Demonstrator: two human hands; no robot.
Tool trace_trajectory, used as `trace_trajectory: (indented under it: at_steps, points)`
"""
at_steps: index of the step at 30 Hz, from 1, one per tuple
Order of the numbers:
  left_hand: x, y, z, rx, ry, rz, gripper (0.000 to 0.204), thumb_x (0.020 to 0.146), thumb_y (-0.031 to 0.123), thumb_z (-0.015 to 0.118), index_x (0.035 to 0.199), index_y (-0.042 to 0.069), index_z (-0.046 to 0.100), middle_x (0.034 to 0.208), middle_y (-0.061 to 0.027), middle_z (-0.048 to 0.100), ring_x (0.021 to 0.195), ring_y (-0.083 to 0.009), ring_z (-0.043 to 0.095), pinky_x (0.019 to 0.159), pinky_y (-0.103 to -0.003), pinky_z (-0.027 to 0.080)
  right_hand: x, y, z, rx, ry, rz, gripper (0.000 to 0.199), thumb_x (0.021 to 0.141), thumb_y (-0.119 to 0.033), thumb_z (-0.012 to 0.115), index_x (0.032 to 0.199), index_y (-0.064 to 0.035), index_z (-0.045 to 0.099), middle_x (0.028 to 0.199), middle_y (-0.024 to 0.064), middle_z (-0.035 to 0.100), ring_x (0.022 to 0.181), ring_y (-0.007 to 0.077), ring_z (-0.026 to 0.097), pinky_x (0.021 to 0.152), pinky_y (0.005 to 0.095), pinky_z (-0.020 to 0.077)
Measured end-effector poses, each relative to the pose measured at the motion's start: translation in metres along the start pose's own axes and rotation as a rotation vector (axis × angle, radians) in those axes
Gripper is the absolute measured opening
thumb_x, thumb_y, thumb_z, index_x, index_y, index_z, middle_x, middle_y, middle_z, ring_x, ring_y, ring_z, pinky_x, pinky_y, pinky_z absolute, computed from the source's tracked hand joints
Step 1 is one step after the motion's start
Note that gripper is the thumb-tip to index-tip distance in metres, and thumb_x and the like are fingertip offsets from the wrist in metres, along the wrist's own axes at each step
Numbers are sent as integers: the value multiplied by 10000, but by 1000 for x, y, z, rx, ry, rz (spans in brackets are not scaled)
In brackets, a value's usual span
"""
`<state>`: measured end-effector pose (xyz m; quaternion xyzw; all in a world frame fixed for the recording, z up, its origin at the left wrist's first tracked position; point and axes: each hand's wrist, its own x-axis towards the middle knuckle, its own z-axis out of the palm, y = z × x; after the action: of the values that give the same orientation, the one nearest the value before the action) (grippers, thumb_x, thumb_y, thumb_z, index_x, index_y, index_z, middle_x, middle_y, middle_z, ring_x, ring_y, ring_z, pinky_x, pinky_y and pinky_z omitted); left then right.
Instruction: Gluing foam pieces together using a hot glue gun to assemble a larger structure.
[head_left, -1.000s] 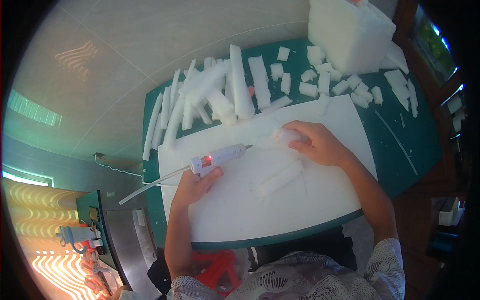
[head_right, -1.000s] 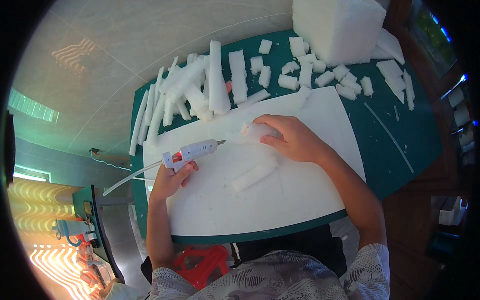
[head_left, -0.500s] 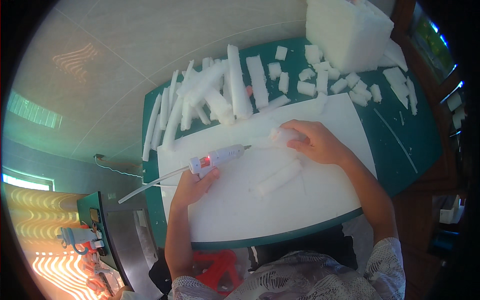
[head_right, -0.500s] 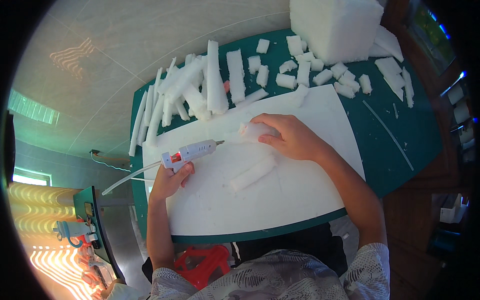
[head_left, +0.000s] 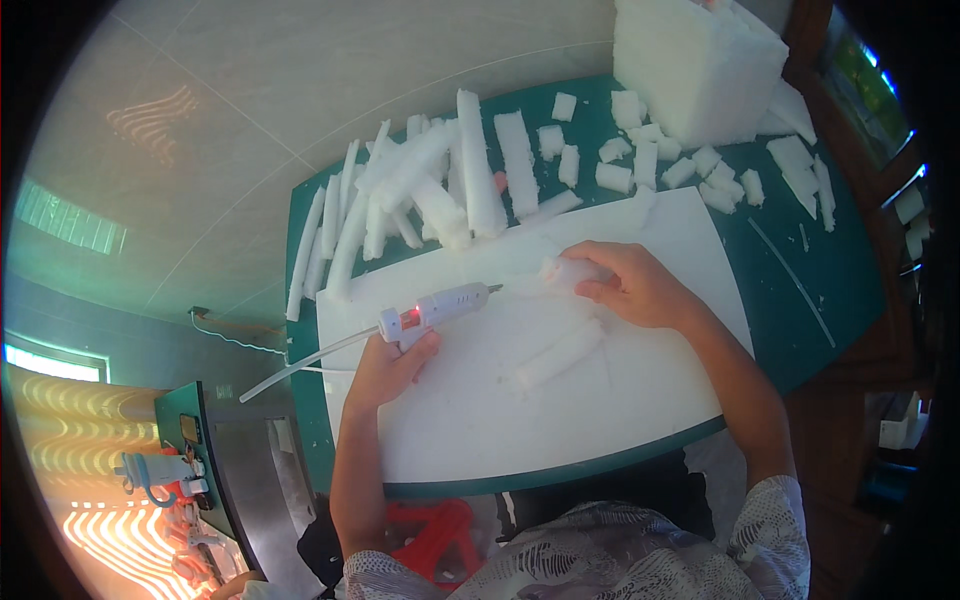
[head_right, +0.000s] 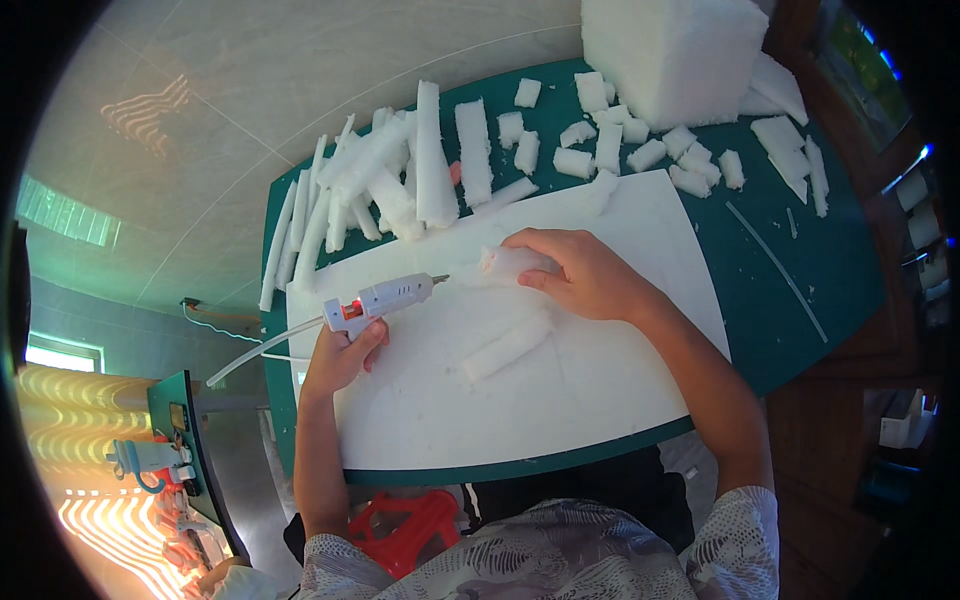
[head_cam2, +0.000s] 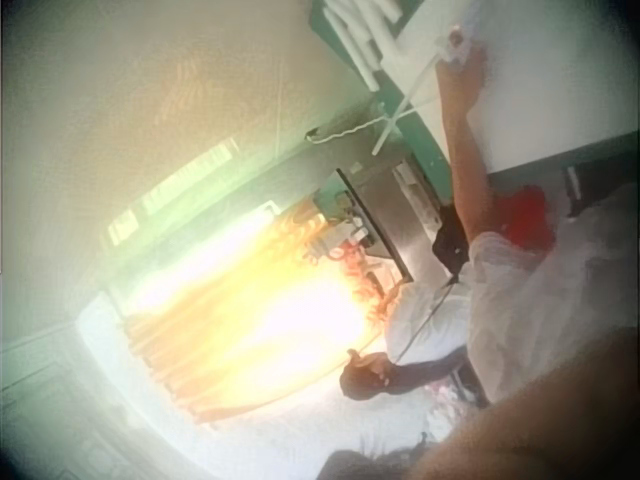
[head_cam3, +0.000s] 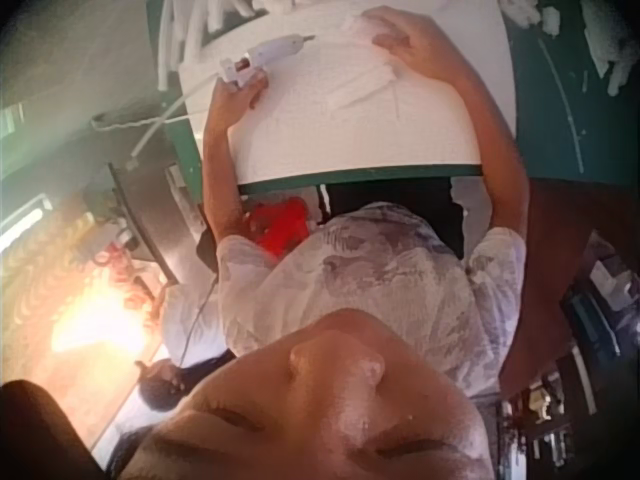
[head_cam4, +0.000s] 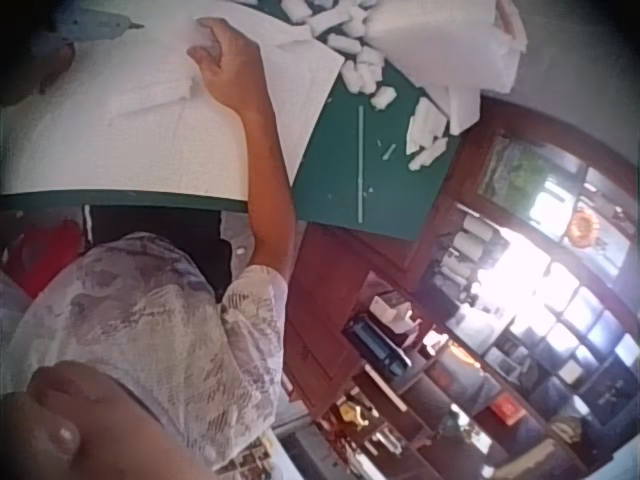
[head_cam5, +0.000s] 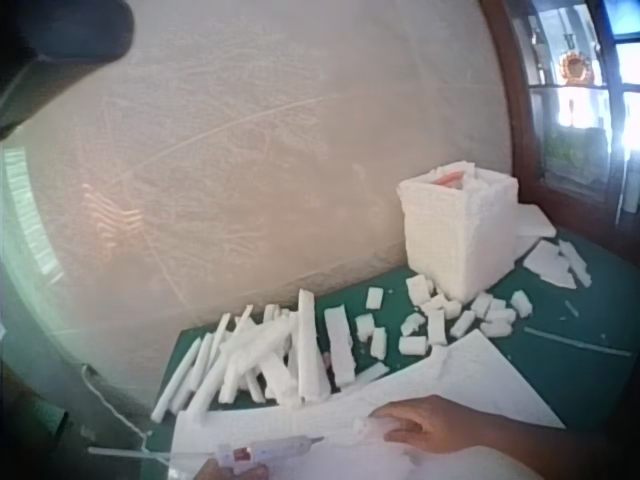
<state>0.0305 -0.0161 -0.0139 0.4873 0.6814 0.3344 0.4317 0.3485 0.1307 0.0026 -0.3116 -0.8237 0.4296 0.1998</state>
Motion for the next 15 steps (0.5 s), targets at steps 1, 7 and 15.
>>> trace_trajectory:
  at_steps: [1,7,15]
  points:
    - [0,0,0,-10,1,12,230,930,250,663,868,29,644,645,21,559,536,-55,510,472,-235,415,0,0,0,0,0,1,351,901,-103,650,1244,-48,597,1203,155,658,1004,298,651,847,355,520]
    - [2,5,1,-31,-22,44,214,944,238,641,906,28,650,668,18,565,544,-49,509,469,-234,422,1,0,1,0,-8,-1,348,901,-105,652,1241,-51,599,1201,158,658,1001,300,651,847,354,519]
    - [3,7,1,-33,-37,64,269,960,235,610,1117,18,637,932,-32,693,596,-53,530,511,-229,471,0,2,-1,39,9,-7,342,905,-102,649,1242,-59,602,1223,138,652,1002,280,645,824,343,521]
